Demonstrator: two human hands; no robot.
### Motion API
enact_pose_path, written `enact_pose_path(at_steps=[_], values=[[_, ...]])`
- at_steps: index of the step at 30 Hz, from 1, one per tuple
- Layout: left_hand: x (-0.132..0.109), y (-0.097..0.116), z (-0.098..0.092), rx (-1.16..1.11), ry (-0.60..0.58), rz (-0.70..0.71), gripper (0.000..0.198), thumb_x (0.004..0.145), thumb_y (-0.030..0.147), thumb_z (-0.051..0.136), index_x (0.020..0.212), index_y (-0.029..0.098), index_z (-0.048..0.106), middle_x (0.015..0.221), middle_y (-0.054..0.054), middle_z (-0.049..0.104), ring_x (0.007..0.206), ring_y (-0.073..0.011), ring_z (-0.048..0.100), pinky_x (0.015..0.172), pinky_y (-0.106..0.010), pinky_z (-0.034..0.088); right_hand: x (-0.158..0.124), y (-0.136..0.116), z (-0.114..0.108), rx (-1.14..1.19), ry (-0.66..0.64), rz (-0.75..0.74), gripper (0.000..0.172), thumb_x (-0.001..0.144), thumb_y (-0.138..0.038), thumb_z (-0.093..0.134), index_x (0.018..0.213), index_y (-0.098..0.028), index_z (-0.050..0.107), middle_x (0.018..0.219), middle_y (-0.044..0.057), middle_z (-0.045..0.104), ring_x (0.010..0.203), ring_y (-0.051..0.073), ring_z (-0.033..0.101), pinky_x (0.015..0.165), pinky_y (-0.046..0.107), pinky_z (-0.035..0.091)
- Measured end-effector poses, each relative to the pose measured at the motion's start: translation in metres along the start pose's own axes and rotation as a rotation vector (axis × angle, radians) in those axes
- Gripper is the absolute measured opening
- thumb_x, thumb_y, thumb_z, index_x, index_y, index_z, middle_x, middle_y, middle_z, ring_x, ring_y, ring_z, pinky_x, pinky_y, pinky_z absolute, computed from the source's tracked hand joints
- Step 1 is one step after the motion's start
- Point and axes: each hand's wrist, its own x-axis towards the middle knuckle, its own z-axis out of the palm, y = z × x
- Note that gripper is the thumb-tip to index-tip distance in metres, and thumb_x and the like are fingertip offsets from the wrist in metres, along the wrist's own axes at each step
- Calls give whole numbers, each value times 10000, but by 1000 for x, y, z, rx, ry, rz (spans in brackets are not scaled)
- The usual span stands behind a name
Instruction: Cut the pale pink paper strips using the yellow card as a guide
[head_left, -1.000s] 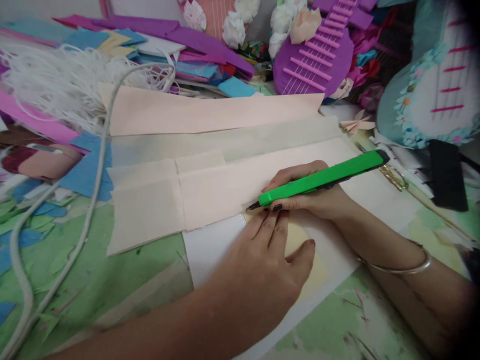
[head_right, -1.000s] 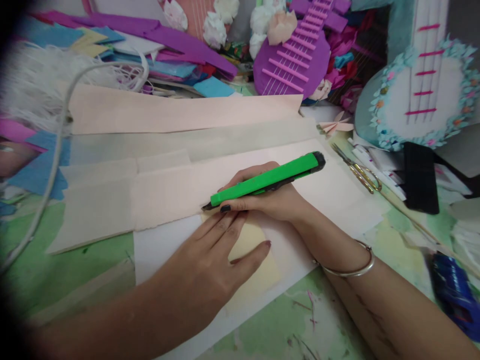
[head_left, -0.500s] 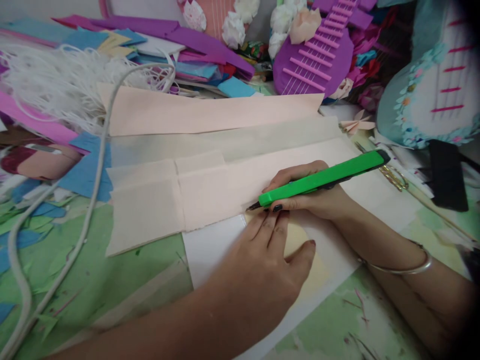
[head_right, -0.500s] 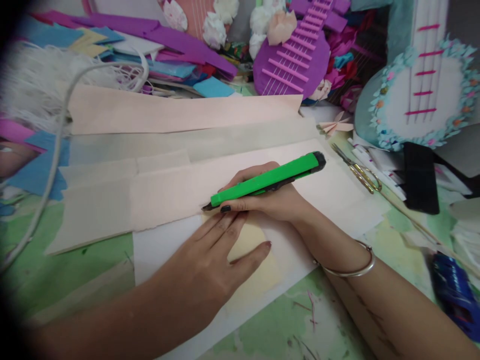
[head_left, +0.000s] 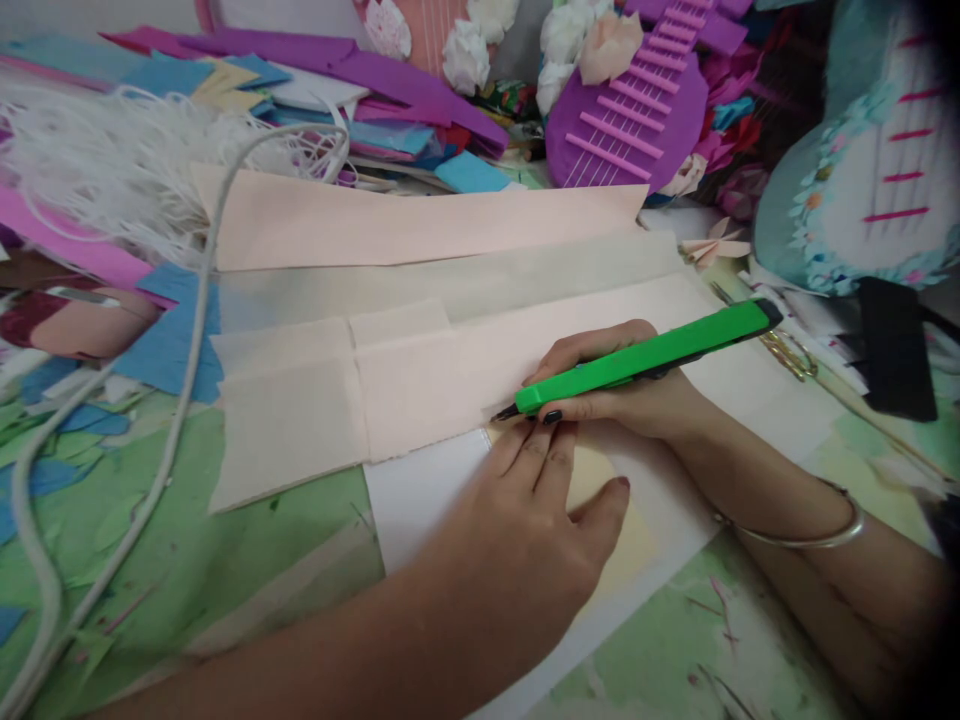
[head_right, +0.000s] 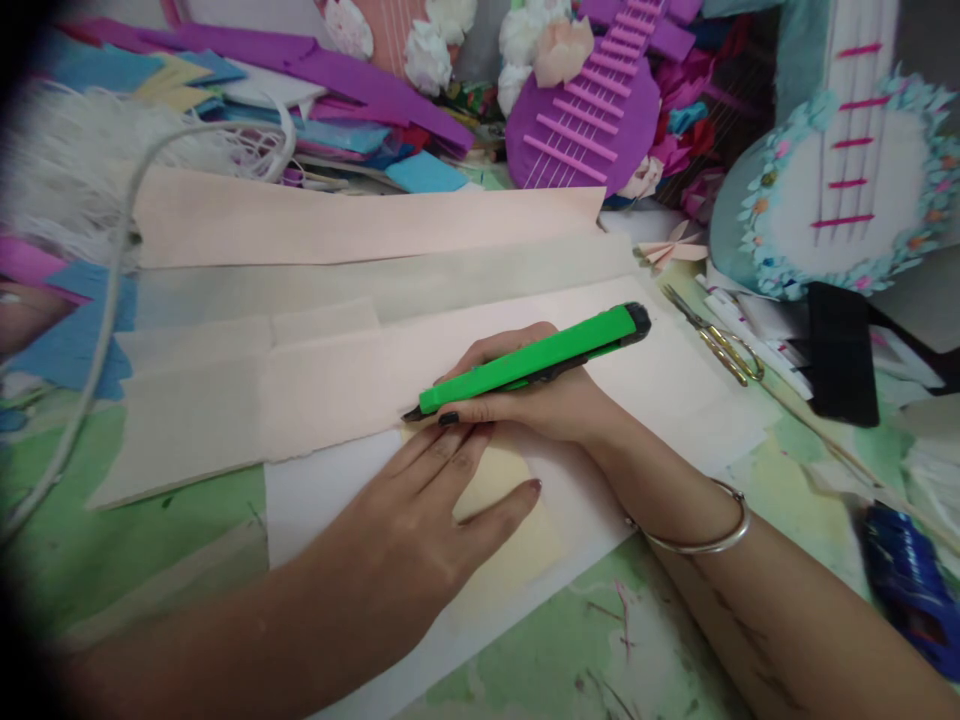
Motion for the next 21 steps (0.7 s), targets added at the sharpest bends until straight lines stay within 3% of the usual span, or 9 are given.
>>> enact_pose_path(at_steps=[21], values=[[0,-1,0,-17,-10,7,334,901,195,463,1185,108,616,1161,-259,646,1143,-332,610,974,-489,469,0,-3,-1,-13,14,-4,196,678,-287,812,816,-170,737,839,53,766,782,188,727,710,265,600]])
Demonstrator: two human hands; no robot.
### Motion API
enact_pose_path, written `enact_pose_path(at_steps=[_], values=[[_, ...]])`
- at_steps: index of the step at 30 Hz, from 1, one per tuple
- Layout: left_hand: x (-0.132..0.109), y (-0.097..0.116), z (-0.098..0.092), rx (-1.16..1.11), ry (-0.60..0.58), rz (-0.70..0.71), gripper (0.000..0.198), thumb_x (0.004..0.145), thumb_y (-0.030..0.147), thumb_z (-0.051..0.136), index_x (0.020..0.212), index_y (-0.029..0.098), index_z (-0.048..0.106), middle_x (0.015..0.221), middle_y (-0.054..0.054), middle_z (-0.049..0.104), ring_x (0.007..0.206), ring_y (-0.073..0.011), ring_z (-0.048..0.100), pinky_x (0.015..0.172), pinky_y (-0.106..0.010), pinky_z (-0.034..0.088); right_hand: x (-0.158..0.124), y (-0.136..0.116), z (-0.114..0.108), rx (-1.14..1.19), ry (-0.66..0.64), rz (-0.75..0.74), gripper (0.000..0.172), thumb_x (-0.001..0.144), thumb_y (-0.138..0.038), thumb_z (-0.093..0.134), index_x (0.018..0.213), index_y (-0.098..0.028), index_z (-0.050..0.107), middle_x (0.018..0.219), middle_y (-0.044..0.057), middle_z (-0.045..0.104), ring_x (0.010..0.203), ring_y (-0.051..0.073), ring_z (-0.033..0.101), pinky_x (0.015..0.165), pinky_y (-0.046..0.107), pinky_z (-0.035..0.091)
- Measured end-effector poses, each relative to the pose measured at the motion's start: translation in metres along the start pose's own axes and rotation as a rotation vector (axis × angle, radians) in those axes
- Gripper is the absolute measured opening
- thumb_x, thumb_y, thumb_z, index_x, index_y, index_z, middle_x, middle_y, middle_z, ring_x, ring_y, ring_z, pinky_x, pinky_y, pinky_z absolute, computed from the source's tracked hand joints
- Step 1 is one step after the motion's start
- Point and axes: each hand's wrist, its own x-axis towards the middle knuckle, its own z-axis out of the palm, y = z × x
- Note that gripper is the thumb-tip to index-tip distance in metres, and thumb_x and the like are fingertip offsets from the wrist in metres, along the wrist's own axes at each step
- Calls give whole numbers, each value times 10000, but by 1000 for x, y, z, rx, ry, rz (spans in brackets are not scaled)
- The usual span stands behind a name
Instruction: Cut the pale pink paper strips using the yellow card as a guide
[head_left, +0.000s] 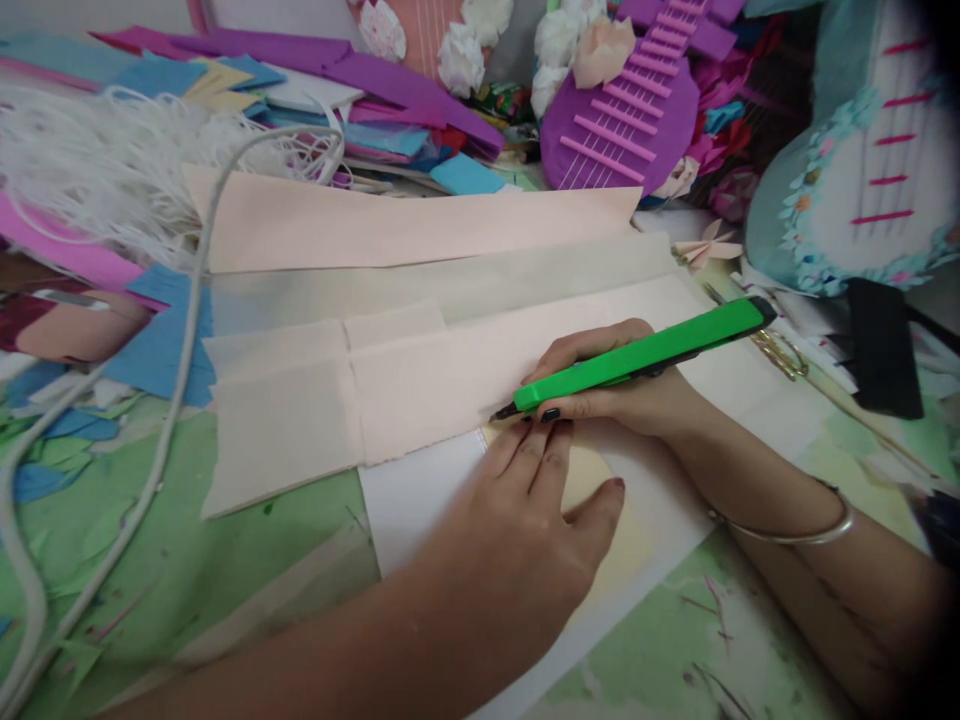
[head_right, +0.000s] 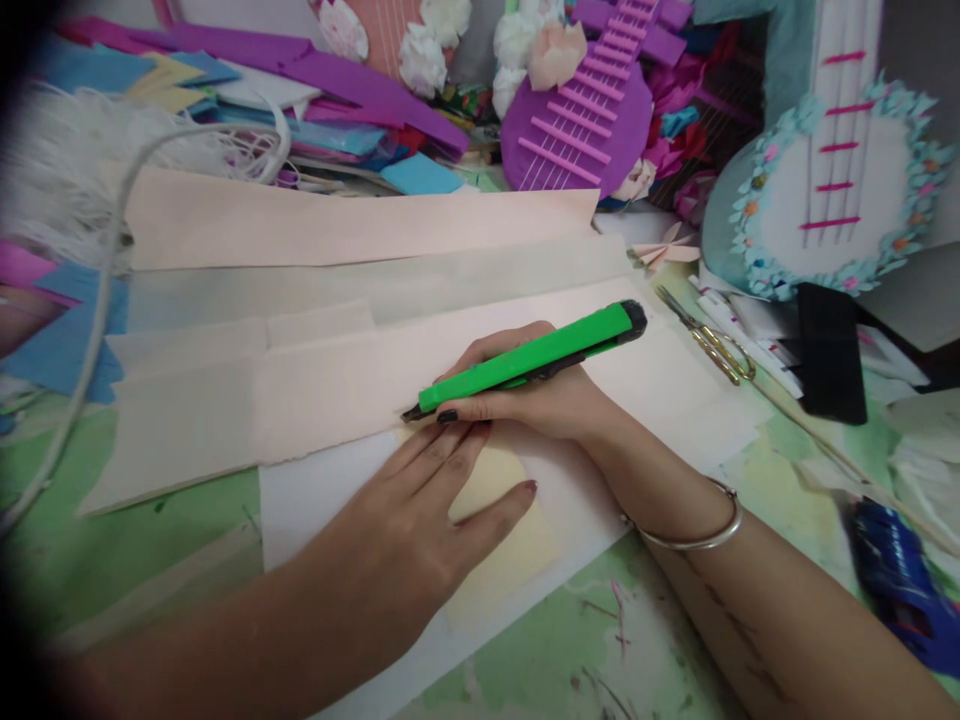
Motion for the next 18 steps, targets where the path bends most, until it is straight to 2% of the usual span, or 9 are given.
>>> enact_pose_path(at_steps=[6,18], values=[[0,0,0,-4,1,2,328,905,186,442,1168,108,622,1130,-272,653,1111,-335,630,960,-488,475,-1,-3,0,-19,-7,-20,193,688,-291,804,819,-165,740,843,55,766,790,190,724,726,276,598],[-1,0,0,-37,0,10,353,901,153,419,1188,97,616,1176,-299,621,1186,-365,570,977,-511,465,0,-1,-5,-26,-35,-7,193,697,-294,801,839,-175,745,844,50,767,792,194,723,716,270,602]])
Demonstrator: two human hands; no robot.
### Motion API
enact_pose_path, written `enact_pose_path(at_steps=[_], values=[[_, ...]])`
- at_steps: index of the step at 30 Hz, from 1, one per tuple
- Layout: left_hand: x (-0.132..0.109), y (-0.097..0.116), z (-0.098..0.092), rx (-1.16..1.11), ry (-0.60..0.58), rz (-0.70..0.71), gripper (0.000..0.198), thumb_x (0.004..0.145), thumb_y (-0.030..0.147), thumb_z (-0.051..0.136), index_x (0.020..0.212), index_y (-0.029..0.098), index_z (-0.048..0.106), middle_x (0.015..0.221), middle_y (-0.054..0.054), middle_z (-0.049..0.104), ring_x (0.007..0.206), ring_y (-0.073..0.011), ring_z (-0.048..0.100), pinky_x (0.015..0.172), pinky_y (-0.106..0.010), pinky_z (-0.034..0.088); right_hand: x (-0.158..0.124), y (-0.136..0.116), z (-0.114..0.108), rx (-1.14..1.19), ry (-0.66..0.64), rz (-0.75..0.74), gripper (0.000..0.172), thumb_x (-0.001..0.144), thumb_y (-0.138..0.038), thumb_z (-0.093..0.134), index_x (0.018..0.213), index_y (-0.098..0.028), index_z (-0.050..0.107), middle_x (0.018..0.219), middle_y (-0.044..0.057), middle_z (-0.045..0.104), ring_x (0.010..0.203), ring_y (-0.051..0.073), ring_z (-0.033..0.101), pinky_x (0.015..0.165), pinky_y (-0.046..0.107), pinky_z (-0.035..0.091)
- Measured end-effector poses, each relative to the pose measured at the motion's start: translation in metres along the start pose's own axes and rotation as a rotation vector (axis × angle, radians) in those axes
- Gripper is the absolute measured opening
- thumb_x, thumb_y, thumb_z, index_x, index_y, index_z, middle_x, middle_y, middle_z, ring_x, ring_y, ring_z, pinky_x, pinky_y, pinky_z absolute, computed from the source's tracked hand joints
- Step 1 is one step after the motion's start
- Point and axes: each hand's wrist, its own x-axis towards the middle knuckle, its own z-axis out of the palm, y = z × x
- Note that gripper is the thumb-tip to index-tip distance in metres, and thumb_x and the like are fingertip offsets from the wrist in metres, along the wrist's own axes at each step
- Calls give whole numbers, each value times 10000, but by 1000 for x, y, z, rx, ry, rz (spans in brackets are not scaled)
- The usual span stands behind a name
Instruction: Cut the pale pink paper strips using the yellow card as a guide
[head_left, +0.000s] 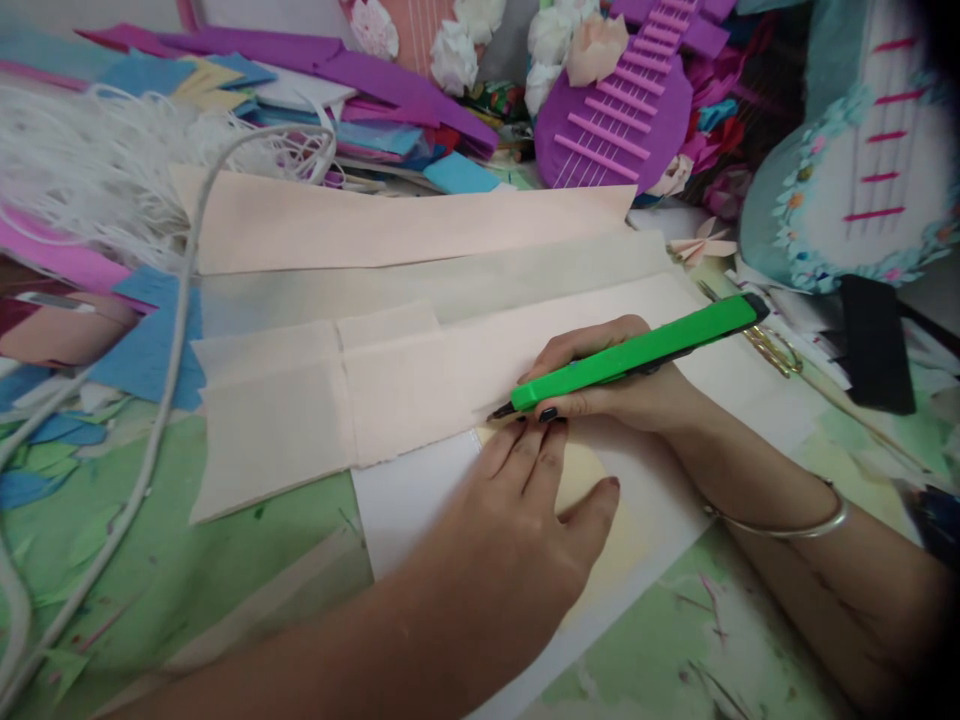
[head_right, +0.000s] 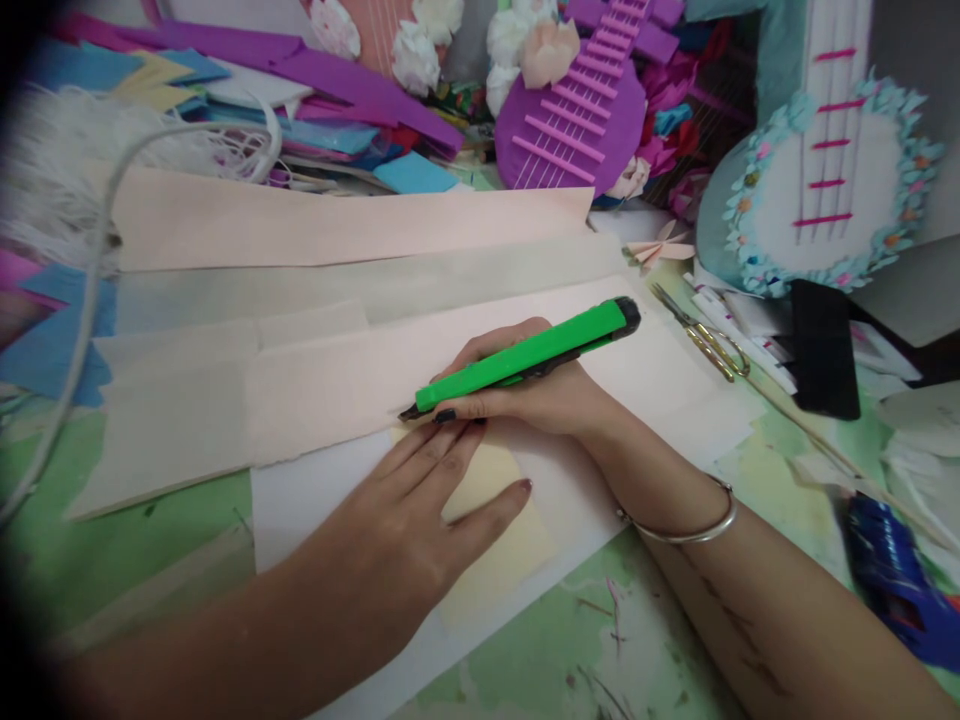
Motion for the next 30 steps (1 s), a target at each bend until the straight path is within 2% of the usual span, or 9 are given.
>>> enact_pose_path(at_steps=[30], values=[[1,0,0,-9,-6,-9,343,909,169,456,1208,118,615,1205,-267,622,1197,-341,566,983,-496,475,-1,-1,-4,17,19,2,190,673,-263,818,813,-153,753,806,50,765,755,173,719,677,239,586]])
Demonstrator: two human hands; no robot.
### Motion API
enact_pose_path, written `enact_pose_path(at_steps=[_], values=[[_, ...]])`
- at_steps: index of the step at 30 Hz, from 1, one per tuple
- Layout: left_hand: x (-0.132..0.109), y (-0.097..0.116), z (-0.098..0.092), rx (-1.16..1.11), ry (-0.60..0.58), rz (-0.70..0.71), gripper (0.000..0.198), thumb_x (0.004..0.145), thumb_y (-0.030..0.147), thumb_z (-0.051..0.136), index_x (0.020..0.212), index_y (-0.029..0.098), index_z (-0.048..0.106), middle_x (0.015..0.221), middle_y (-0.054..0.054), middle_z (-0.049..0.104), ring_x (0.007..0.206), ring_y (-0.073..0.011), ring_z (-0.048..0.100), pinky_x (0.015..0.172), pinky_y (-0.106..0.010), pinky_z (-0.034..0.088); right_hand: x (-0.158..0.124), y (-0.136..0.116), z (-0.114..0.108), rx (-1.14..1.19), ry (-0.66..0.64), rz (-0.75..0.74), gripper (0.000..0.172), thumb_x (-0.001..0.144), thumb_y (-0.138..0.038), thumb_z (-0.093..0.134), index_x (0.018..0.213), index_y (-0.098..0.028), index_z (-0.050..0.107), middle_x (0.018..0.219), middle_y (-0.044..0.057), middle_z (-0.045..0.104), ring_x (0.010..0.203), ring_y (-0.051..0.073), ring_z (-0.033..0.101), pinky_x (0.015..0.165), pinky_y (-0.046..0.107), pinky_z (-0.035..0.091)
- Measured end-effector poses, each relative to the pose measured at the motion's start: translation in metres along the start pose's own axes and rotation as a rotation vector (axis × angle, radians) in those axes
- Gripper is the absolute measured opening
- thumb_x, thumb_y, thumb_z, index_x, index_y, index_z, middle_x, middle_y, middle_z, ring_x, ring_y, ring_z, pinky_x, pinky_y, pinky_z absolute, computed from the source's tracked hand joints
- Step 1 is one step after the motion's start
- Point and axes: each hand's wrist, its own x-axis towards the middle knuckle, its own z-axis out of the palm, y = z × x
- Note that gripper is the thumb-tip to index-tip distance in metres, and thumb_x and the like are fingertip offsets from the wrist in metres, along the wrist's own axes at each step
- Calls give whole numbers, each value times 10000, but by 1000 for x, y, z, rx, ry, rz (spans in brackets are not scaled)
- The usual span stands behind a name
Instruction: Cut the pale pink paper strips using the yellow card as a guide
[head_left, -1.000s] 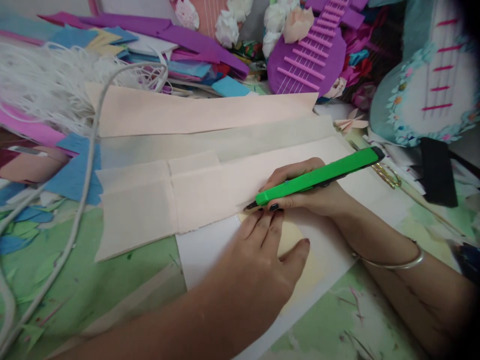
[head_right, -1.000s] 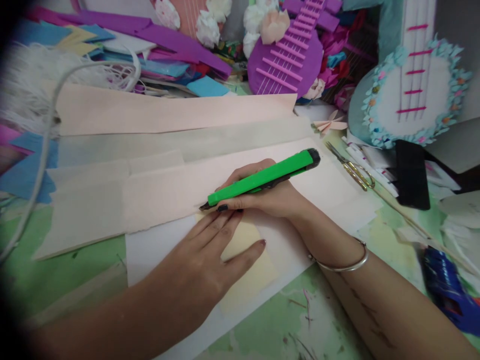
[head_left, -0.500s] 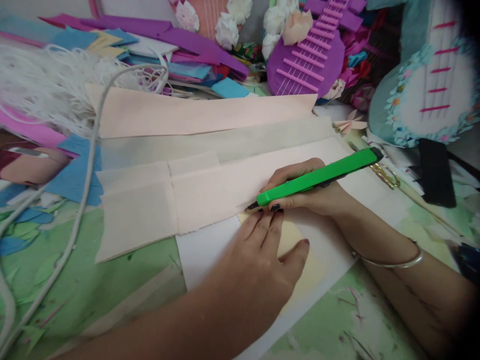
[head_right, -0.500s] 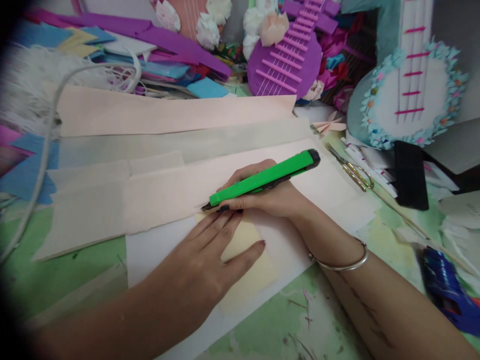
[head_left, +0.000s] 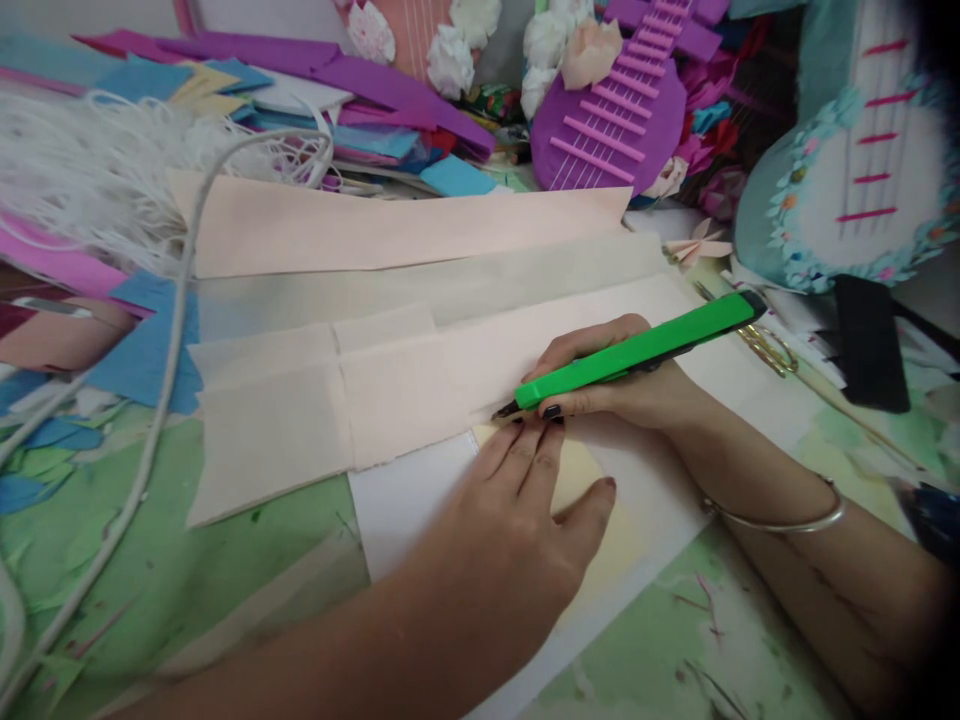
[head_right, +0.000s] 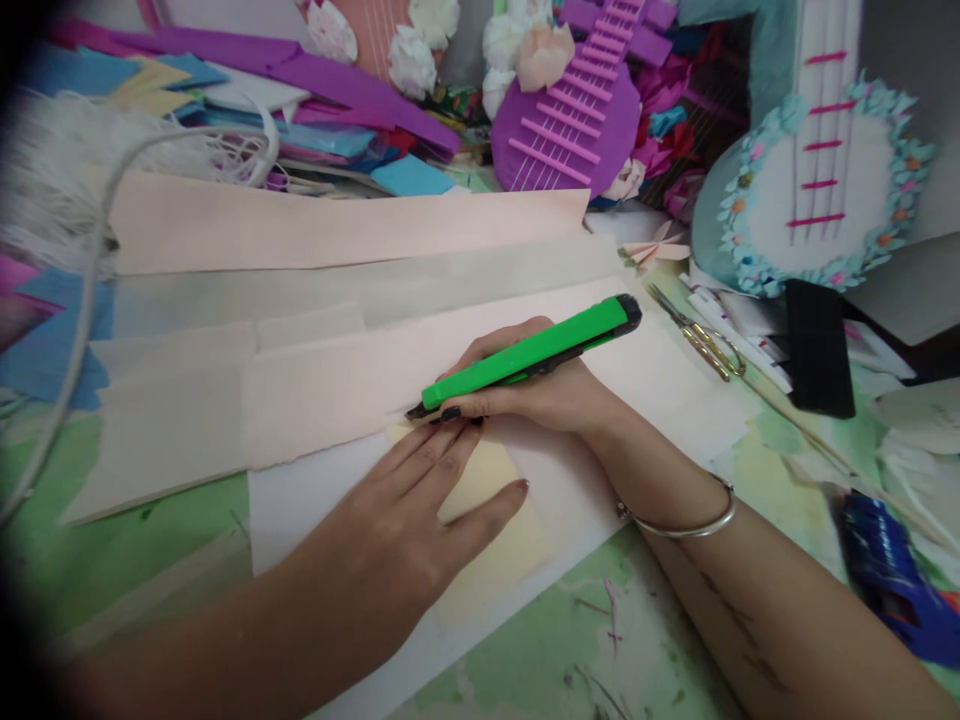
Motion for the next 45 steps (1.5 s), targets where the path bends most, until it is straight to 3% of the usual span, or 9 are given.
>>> enact_pose_path(at_steps=[12,24,31,45], values=[[-1,-1,1,13,18,2,318,912,190,485,1196,130,616,1226,-245,616,1209,-353,552,975,-501,484,-1,3,-3,-31,12,-10,197,688,-244,808,834,-125,752,806,69,764,710,166,704,648,241,572],[-5,-3,7,-4,19,39,490,820,-2,406,1284,91,534,1278,-294,545,1229,-397,524,961,-564,469,0,5,-3,-5,9,-40,225,699,-263,784,826,-89,717,728,53,729,678,150,659,672,263,556],[-5,-5,9,6,40,81,474,787,-39,370,1198,71,579,1249,-294,548,1200,-407,543,924,-574,491,0,10,-4,-61,-38,-86,240,741,-302,754,835,-91,688,748,40,716,697,133,647,675,246,547],[-7,-9,8,-20,28,120,531,752,-100,392,1228,62,563,1308,-309,485,1233,-442,500,931,-619,475,1,12,-4,-77,-34,-94,238,729,-343,757,795,-130,674,777,36,712,782,151,651,721,255,549]])
